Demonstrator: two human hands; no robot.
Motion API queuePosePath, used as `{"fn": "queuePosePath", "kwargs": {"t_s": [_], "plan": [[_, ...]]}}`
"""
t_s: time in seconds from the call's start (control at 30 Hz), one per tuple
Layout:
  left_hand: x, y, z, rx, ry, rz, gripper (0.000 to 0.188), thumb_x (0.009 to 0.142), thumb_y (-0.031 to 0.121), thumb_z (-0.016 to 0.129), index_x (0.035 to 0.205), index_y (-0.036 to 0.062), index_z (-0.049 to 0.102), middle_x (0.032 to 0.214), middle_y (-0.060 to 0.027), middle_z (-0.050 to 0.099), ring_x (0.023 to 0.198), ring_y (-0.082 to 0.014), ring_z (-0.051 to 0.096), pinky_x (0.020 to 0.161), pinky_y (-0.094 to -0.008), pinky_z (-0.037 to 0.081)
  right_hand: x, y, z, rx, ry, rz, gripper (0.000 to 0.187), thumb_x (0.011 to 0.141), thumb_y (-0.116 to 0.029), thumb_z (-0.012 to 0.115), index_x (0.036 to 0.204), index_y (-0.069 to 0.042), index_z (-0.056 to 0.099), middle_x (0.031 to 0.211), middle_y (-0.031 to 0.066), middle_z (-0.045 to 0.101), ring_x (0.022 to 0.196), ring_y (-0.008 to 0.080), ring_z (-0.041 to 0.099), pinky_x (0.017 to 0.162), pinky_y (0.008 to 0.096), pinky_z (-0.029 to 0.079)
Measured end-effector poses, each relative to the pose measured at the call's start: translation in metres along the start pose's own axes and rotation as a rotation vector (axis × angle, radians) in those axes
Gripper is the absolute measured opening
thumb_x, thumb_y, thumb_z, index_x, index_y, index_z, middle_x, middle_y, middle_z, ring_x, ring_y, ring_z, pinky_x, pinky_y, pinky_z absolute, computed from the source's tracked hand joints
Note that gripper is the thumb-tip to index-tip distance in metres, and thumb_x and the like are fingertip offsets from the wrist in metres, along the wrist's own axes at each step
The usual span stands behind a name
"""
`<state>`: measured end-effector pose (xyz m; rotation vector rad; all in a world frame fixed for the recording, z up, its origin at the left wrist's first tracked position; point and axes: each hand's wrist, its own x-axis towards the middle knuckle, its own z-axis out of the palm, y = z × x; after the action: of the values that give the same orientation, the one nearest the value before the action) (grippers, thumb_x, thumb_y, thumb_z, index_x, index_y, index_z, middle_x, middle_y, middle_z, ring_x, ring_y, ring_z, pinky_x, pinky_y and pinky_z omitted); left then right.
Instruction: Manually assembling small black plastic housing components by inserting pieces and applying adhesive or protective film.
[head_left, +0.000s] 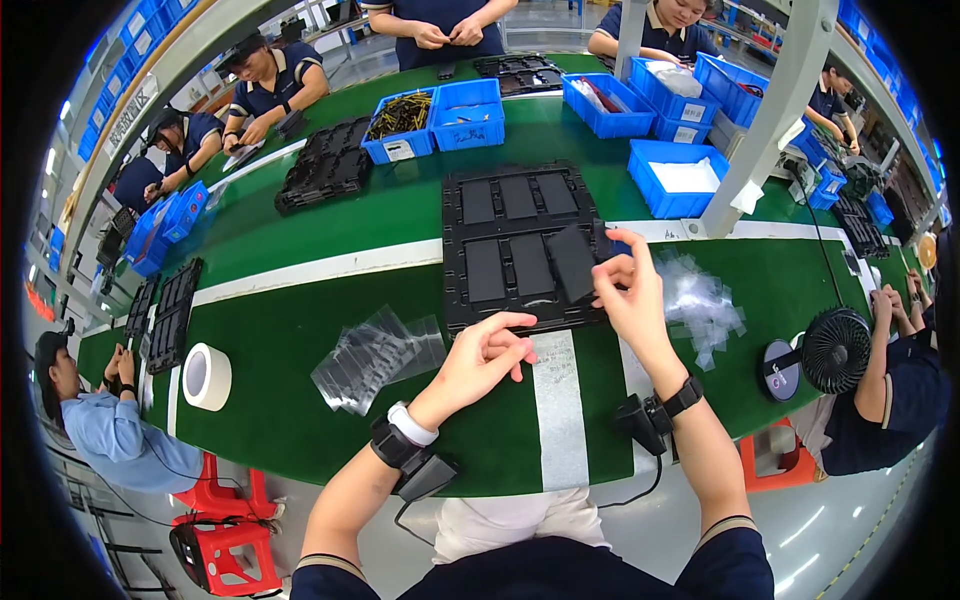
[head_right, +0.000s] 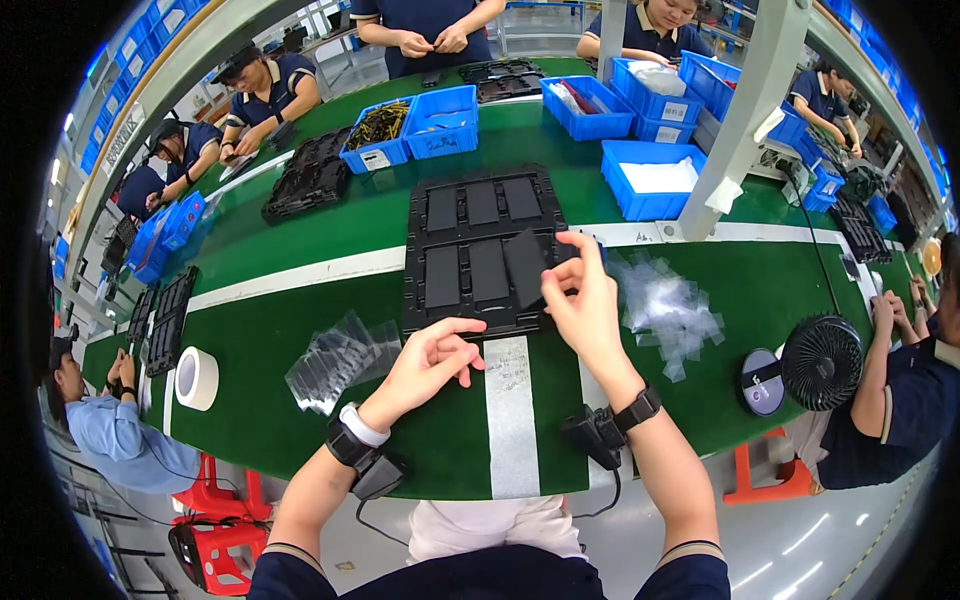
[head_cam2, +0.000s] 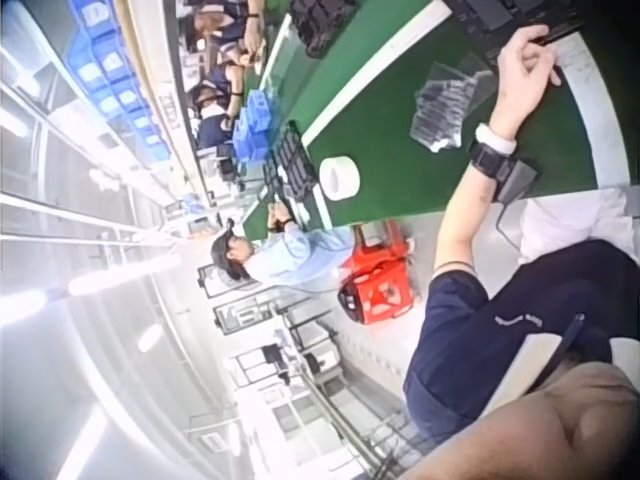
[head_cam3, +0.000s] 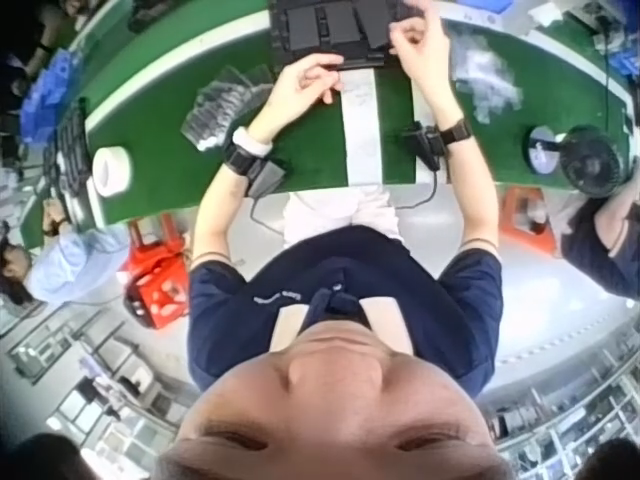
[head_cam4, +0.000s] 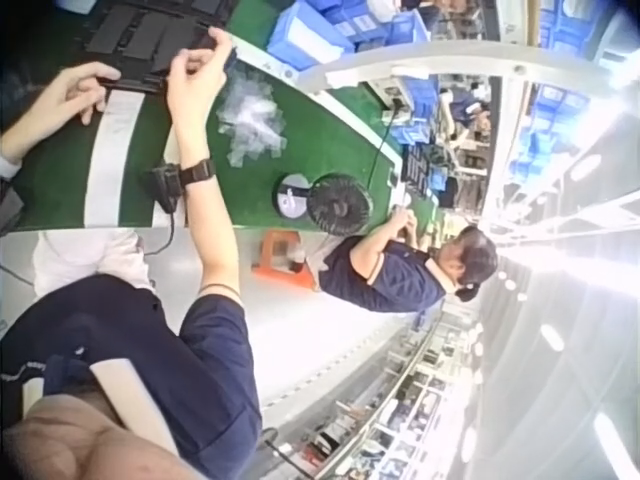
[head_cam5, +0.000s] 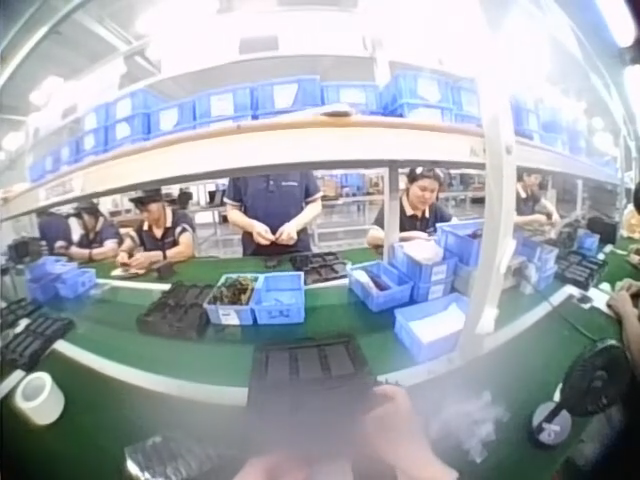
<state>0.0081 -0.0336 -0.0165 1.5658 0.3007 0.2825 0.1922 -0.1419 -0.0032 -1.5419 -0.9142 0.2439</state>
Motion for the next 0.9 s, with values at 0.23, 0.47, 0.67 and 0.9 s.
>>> {"fn": "queuePosePath", "kwargs": {"t_s": [0.23, 0.47, 0.67, 0.9], "plan": [[0.0, -0.004, -0.001, 0.025, -0.023, -0.015, 0.025, 0.087, 0.007, 0.051, 0.111, -0.0012, 0.051, 0.079, -0.0071, 0.062, 0.061, -0.0068, 0.054, 0.06, -0.0198, 0.045, 0.003, 0.008, -0.002, -0.489, 0.059, -0.114, 0.006, 0.079, -0.009, 0.061, 0.084, -0.005, 0.059, 0.072, 0.0074, 0.06, 0.055, 0.02, 0.058, 0.053, 0.031, 0.047], [0.001, -0.003, -0.001, 0.011, -0.036, -0.037, 0.02, 0.087, 0.007, 0.052, 0.105, -0.0018, 0.054, 0.078, -0.0061, 0.06, 0.062, -0.0062, 0.053, 0.06, -0.0195, 0.045, -0.002, 0.019, -0.001, -0.692, -0.027, -0.389, 0.008, 0.073, -0.006, 0.061, 0.08, -0.007, 0.064, 0.088, 0.0046, 0.056, 0.082, 0.0232, 0.056, 0.065, 0.0343, 0.049], [0.001, -0.004, -0.003, 0.022, -0.042, -0.035, 0.019, 0.087, 0.007, 0.051, 0.103, -0.0019, 0.054, 0.079, -0.0058, 0.06, 0.062, -0.0062, 0.053, 0.061, -0.0191, 0.045, 0.002, 0.006, -0.002, -0.72, 0.069, -0.351, 0.015, 0.071, -0.007, 0.062, 0.086, -0.008, 0.063, 0.089, 0.0056, 0.054, 0.084, 0.025, 0.053, 0.072, 0.0356, 0.044], [0.002, -0.006, -0.003, -0.018, -0.053, -0.041, 0.018, 0.087, 0.008, 0.053, 0.102, -0.0015, 0.055, 0.079, -0.0055, 0.06, 0.063, -0.0068, 0.054, 0.061, -0.0197, 0.045, 0.004, 0.027, -0.009, -0.779, 0.081, -0.208, 0.05, 0.073, -0.016, 0.062, 0.12, -0.008, 0.045, 0.09, 0.0098, 0.06, 0.088, 0.0247, 0.055, 0.09, 0.0442, 0.032]]}}
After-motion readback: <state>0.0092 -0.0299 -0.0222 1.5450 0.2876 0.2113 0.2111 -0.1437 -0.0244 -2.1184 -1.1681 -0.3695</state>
